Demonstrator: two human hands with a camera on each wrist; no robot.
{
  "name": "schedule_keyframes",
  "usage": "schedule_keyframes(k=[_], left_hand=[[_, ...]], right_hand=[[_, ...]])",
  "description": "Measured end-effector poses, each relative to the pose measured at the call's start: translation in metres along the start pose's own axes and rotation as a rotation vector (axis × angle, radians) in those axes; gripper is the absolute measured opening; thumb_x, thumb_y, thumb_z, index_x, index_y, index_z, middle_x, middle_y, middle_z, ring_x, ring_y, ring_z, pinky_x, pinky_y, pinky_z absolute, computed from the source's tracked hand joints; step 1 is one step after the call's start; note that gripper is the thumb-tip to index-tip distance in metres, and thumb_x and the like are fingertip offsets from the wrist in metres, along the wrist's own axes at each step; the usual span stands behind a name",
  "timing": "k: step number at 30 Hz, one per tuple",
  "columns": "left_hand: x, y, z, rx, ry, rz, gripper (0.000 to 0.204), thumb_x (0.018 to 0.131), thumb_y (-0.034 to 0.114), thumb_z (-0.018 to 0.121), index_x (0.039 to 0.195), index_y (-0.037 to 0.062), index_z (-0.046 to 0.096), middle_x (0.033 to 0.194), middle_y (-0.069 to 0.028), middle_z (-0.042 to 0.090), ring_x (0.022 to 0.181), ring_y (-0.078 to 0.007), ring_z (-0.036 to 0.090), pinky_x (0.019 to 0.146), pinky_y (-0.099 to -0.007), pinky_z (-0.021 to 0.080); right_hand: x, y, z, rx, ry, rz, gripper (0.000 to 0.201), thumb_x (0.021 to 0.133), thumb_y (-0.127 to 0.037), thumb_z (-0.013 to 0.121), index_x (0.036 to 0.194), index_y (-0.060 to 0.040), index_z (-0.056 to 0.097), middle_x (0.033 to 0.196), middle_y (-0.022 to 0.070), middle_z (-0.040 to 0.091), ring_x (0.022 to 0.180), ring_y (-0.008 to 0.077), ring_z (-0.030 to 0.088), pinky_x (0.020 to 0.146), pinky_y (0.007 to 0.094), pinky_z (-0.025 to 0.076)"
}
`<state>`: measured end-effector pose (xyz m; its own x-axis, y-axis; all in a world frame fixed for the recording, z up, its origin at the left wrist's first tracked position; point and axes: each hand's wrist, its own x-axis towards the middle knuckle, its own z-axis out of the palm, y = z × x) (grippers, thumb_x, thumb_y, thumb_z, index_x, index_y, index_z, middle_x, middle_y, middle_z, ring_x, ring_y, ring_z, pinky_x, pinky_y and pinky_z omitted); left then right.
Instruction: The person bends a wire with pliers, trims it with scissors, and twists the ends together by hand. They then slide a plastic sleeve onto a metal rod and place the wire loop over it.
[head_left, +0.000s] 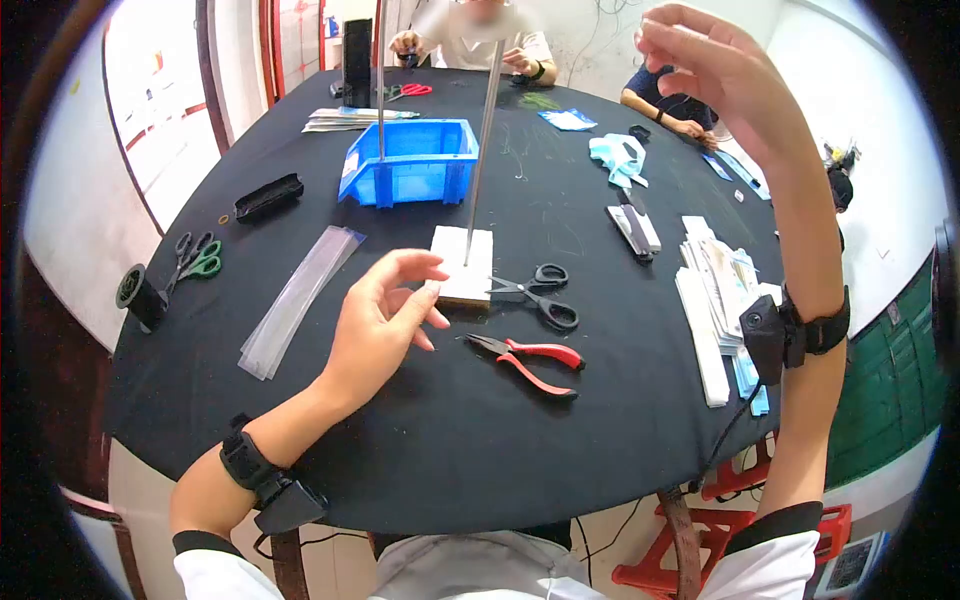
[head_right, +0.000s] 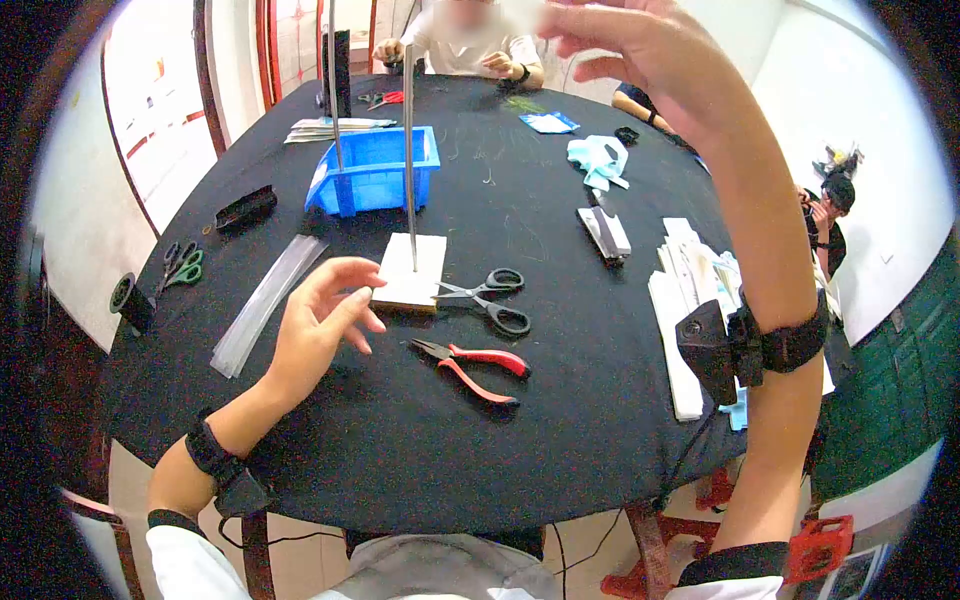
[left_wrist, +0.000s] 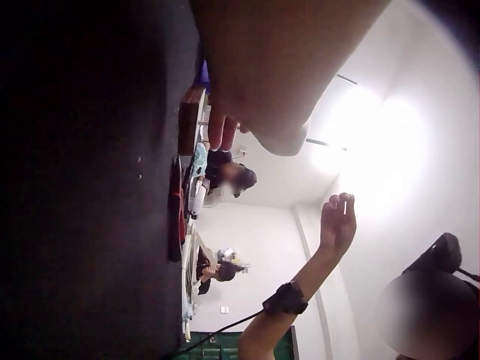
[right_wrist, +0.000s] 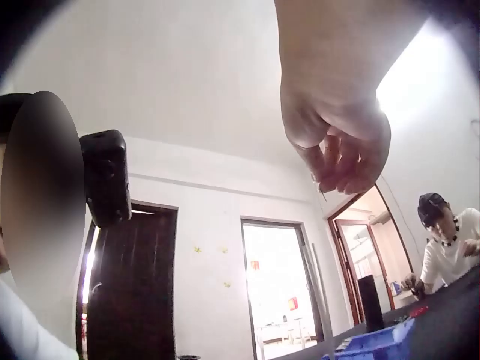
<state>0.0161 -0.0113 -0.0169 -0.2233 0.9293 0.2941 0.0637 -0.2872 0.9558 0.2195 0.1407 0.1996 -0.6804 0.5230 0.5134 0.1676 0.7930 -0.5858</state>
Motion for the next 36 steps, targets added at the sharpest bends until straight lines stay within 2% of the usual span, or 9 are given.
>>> schedule_keyframes(k=[4,8,11,12,16,21,24,26,36], left_hand=[[-0.002,0.024,0.007,0.004,-0.009,0.183,0.046,0.088,0.019,0.051,0.128,0.0015,0.036,0.124,-0.0175,0.046,0.066,-0.0132,0.059,0.049,-0.0220,0.049],[-0.010,0.047,0.013,-0.055,-0.093,0.286,0.063,0.086,0.028,0.053,0.135,-0.0014,0.026,0.131,-0.0204,0.040,0.058,-0.0137,0.058,0.046,-0.0223,0.048],[-0.014,0.057,0.008,-0.291,-0.300,0.001,0.053,0.087,0.011,0.053,0.134,0.0019,0.029,0.130,-0.0200,0.041,0.058,-0.0143,0.058,0.048,-0.0233,0.048],[-0.016,0.059,0.011,-0.270,-0.280,-0.053,0.045,0.087,0.011,0.053,0.128,-0.0013,0.038,0.114,-0.0189,0.053,0.054,-0.0145,0.057,0.046,-0.0246,0.048],[-0.009,0.050,0.002,-0.242,-0.205,-0.274,0.020,0.086,0.014,0.056,0.098,-0.0027,0.057,0.068,-0.0034,0.055,0.054,-0.0104,0.055,0.046,-0.0234,0.048],[-0.004,0.044,-0.002,-0.159,-0.145,-0.255,0.015,0.086,0.015,0.056,0.086,0.0001,0.059,0.056,0.0019,0.046,0.042,-0.0061,0.042,0.038,-0.0196,0.036],[-0.003,0.046,-0.007,-0.102,-0.115,-0.251,0.015,0.086,0.016,0.057,0.086,0.0016,0.060,0.054,0.0054,0.044,0.041,-0.0019,0.036,0.037,-0.0172,0.025],[-0.004,0.048,-0.007,-0.040,-0.103,-0.290,0.015,0.086,0.017,0.057,0.086,0.0022,0.061,0.054,0.0060,0.044,0.042,-0.0007,0.036,0.038,-0.0163,0.024],[0.000,0.039,-0.011,0.022,-0.088,-0.313,0.016,0.085,0.018,0.058,0.085,0.0024,0.063,0.056,0.0048,0.047,0.045,-0.0005,0.037,0.041,-0.0158,0.028]], right_hand=[[-0.011,-0.030,-0.004,0.449,-0.092,0.101,0.013,0.087,-0.014,0.055,0.091,-0.0018,0.053,0.081,0.0057,0.057,0.072,0.0114,0.057,0.066,0.0214,0.048],[-0.022,-0.016,0.027,0.110,-0.335,-0.093,0.022,0.083,-0.024,0.060,0.093,-0.0033,0.060,0.080,0.0019,0.059,0.072,0.0079,0.055,0.063,0.0213,0.046],[-0.036,-0.019,0.073,0.073,-0.531,0.121,0.021,0.073,-0.016,0.065,0.087,-0.0005,0.064,0.080,0.0100,0.065,0.070,0.0167,0.061,0.063,0.0263,0.050],[-0.041,-0.011,0.087,0.027,-0.535,0.043,0.020,0.072,-0.016,0.065,0.084,-0.0002,0.065,0.078,0.0111,0.065,0.068,0.0181,0.061,0.063,0.0277,0.050],[-0.051,0.007,0.113,-0.015,-0.589,-0.008,0.010,0.076,-0.009,0.062,0.080,-0.0002,0.062,0.069,0.0048,0.061,0.063,0.0092,0.055,0.057,0.0240,0.044],[-0.040,0.039,0.102,0.250,-0.612,0.248,0.022,0.084,-0.018,0.059,0.097,-0.0004,0.058,0.086,0.0062,0.062,0.077,0.0108,0.059,0.065,0.0244,0.051],[-0.030,0.135,0.085,-0.086,-0.324,0.446,0.022,0.074,-0.022,0.066,0.089,-0.0054,0.063,0.085,0.0096,0.064,0.071,0.0162,0.062,0.059,0.0276,0.051],[-0.043,0.203,0.082,-0.399,-0.307,0.294,0.031,0.064,-0.030,0.073,0.085,-0.0091,0.065,0.086,0.0106,0.064,0.080,0.0266,0.062,0.071,0.0355,0.049],[-0.085,0.207,0.062,-0.518,-0.506,0.463,0.010,0.069,-0.012,0.066,0.075,-0.0034,0.066,0.068,0.0098,0.065,0.064,0.0196,0.064,0.059,0.0321,0.049]])
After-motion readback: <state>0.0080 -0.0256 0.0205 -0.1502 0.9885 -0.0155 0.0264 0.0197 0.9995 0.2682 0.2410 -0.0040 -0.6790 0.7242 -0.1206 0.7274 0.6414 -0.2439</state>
